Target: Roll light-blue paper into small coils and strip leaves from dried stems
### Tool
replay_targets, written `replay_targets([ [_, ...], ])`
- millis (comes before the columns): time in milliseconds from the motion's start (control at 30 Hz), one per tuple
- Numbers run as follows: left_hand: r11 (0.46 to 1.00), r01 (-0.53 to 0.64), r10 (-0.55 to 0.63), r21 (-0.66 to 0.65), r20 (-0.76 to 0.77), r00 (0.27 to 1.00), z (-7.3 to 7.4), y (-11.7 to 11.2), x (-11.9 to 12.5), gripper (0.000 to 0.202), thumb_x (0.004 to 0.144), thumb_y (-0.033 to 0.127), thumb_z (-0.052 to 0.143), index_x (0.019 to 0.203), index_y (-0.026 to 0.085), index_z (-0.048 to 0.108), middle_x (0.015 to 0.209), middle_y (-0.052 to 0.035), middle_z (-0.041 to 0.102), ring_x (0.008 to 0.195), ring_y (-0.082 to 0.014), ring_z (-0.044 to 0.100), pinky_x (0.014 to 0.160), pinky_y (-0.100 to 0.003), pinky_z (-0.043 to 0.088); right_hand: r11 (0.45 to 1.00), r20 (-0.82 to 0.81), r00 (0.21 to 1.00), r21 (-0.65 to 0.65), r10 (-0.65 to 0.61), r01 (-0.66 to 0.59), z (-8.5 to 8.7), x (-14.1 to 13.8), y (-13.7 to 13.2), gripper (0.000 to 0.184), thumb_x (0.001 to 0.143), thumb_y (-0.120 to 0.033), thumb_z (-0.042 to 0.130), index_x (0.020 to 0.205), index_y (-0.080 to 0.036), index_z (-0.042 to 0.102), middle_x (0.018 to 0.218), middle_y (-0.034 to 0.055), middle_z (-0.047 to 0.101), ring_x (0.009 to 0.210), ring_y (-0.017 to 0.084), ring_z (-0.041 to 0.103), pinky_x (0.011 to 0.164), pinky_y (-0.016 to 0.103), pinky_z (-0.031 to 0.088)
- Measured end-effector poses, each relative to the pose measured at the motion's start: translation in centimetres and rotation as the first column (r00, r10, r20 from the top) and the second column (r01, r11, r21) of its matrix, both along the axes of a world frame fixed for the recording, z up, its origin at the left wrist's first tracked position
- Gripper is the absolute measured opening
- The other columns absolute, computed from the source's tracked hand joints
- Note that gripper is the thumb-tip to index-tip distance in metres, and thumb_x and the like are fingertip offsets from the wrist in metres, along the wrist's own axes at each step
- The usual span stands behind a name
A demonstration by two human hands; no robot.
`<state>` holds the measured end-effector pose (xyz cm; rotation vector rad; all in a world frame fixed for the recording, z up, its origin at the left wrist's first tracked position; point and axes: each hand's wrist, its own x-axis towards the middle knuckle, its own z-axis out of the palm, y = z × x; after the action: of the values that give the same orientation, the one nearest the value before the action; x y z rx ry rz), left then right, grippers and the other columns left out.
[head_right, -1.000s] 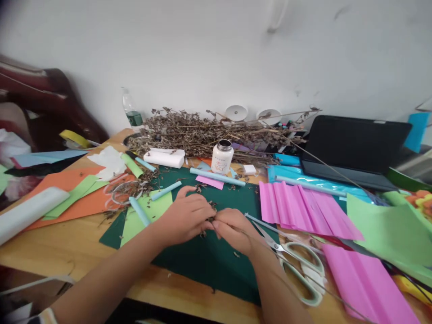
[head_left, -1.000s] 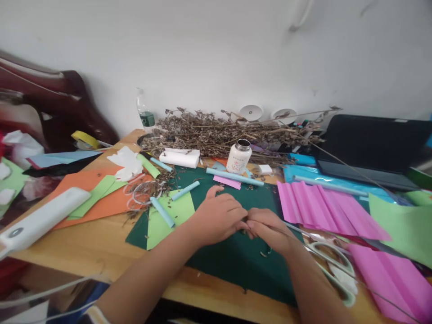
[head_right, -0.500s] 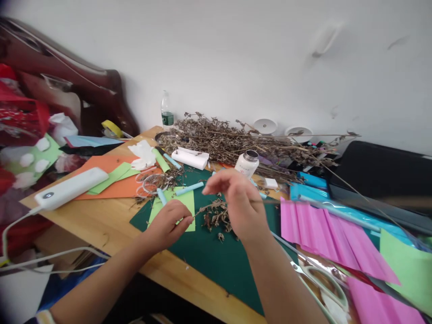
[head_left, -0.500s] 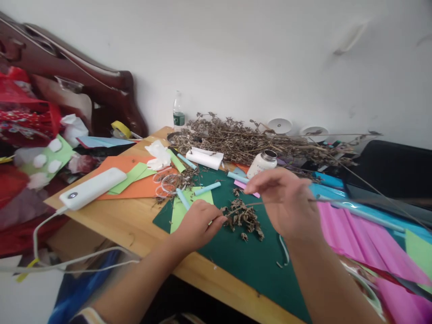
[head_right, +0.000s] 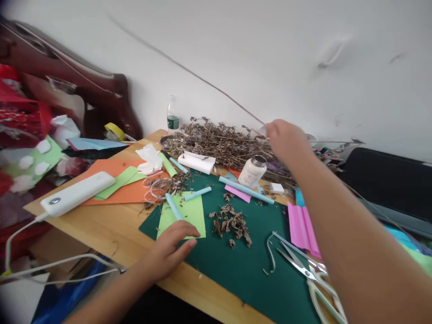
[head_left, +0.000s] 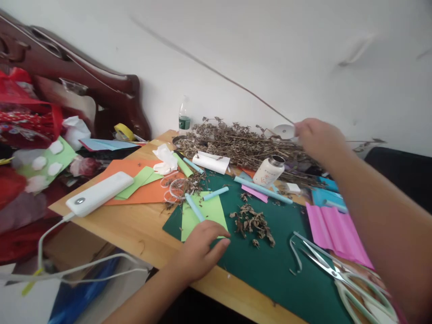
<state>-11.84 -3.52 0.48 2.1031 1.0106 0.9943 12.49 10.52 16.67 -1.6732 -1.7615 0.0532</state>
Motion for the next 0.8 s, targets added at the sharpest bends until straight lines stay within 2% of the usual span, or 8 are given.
replay_targets([
  [100,0.999,-0.036,0.036,-0.004,-0.032,0.999,-0.1,0.5,-0.4,0.018,0.080,0.024,0.038,0.083,0.018,0.055,0.083,-0.0042,0.059,0.082,-0.0135,0.052,0.077,-0.027,0.041,0.963,0.132,0.954,0.047,-0.269,0.265,0.5,4.9,2.3,0.012,0.071,-0.025,0.052,0.078,-0.015,0.053,0.102,0.0156,0.047,0.109,0.037,0.027,0.082,0.063,0.007],
  [133,0.999,-0.028,0.029,0.018,-0.044,0.999,0.0,0.7,-0.4,0.017,0.080,0.024,0.039,0.084,0.018,0.055,0.083,-0.0039,0.059,0.082,-0.0135,0.052,0.077,-0.027,0.040,0.939,0.144,0.928,0.060,-0.343,0.338,0.2,6.0,2.8,0.021,0.070,-0.024,0.053,0.090,-0.015,0.052,0.114,0.0170,0.040,0.113,0.040,0.019,0.081,0.065,0.003],
  [233,0.994,0.007,0.001,0.105,-0.075,0.997,0.5,1.5,-0.3,0.016,0.079,0.021,0.040,0.083,0.019,0.055,0.082,-0.0031,0.060,0.081,-0.0135,0.052,0.077,-0.028,0.040,0.896,0.199,0.874,0.080,-0.443,0.436,-2.2,7.6,3.0,0.042,0.072,-0.023,0.049,0.113,-0.020,0.040,0.130,0.0155,0.023,0.117,0.040,0.012,0.080,0.066,0.008],
  [300,0.992,-0.005,0.016,0.127,-0.082,0.997,0.8,2.1,-0.6,0.015,0.079,0.020,0.040,0.080,0.018,0.055,0.080,-0.0027,0.060,0.079,-0.0131,0.052,0.075,-0.027,0.040,0.931,0.321,0.873,0.130,-0.366,0.342,-4.6,7.4,2.2,0.040,0.074,-0.024,0.044,0.114,-0.018,0.042,0.130,0.0151,0.025,0.116,0.039,0.019,0.081,0.065,0.013],
  [400,0.990,-0.085,0.094,0.114,-0.070,0.993,1.3,3.4,-0.9,0.014,0.079,0.020,0.040,0.073,0.017,0.052,0.078,-0.0030,0.060,0.078,-0.0130,0.052,0.074,-0.026,0.040,0.966,0.379,0.888,0.109,-0.260,0.236,-8.6,6.6,-0.1,0.023,0.074,-0.025,0.041,0.085,-0.017,0.059,0.118,0.0102,0.045,0.110,0.032,0.035,0.084,0.053,0.026],
  [500,0.980,-0.166,0.171,0.110,-0.036,0.985,2.1,4.6,-0.4,0.019,0.079,0.023,0.039,0.063,0.016,0.048,0.072,-0.0027,0.057,0.071,-0.0119,0.051,0.068,-0.025,0.040,0.995,0.396,0.913,0.059,-0.101,0.084,-11.9,5.8,-3.1,0.023,0.074,-0.020,0.037,0.074,-0.017,0.059,0.094,0.0073,0.059,0.091,0.023,0.050,0.077,0.040,0.037],
  [667,0.979,-0.131,0.153,0.153,-0.141,0.978,3.4,7.3,2.8,0.029,0.080,0.032,0.036,0.057,0.016,0.045,0.065,-0.0015,0.054,0.064,-0.0117,0.049,0.062,-0.024,0.039,0.994,0.363,0.926,-0.017,0.107,-0.109,-15.0,3.9,-7.0,0.024,0.078,-0.024,0.034,0.072,-0.017,0.057,0.078,0.0061,0.061,0.078,0.020,0.053,0.070,0.033,0.039],
  [800,0.987,-0.066,0.111,0.149,-0.320,0.941,2.8,10.2,6.2,0.030,0.079,0.037,0.034,0.066,0.017,0.051,0.069,-0.0019,0.054,0.066,-0.0133,0.050,0.061,-0.025,0.039,0.986,0.261,0.951,-0.075,0.165,-0.151,-16.7,2.5,-8.4,0.030,0.081,-0.032,0.033,0.070,-0.017,0.057,0.080,0.0058,0.061,0.079,0.019,0.053,0.071,0.031,0.038],
])
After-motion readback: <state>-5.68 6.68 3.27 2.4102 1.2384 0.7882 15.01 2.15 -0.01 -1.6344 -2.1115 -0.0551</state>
